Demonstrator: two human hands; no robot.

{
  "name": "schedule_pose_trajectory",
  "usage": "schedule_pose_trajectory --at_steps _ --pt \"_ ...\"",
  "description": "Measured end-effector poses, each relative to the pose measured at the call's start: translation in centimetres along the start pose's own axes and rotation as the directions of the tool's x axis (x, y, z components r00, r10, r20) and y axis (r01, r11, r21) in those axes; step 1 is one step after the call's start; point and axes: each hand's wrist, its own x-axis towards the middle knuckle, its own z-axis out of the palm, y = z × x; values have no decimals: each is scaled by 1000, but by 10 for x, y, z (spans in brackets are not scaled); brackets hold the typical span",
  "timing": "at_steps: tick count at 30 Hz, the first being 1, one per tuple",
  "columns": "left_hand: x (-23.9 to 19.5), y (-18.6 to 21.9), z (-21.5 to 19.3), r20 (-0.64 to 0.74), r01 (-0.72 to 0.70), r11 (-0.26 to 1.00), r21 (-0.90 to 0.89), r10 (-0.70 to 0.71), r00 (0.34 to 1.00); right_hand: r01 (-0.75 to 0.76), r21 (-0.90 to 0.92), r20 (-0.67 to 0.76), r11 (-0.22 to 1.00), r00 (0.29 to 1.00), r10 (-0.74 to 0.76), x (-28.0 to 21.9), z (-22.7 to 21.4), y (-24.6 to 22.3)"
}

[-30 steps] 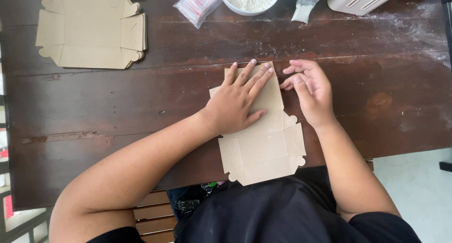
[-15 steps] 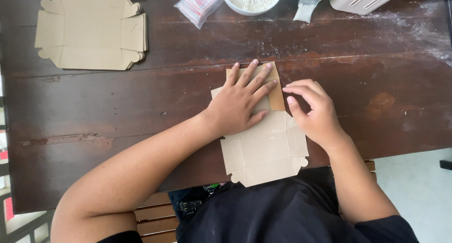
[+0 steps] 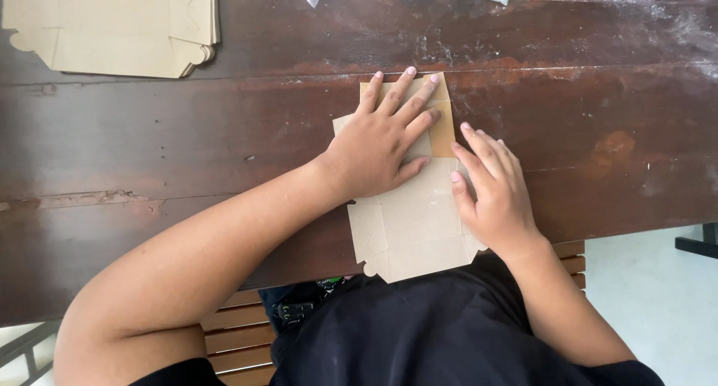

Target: The person folds and presses the edges of a flat cardboard box blank on a wooden table, working to crease the fold lines and form the box shape. The hands repeatedly press and smooth the cardboard edges throughout the clip.

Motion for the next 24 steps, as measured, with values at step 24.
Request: schedule_pose_trajectory --at_steps 24 --pt "-1 -1 4 -24 -19 1000 -4 19 1000 -41 -70 100 997 994 48 -12 0 -4"
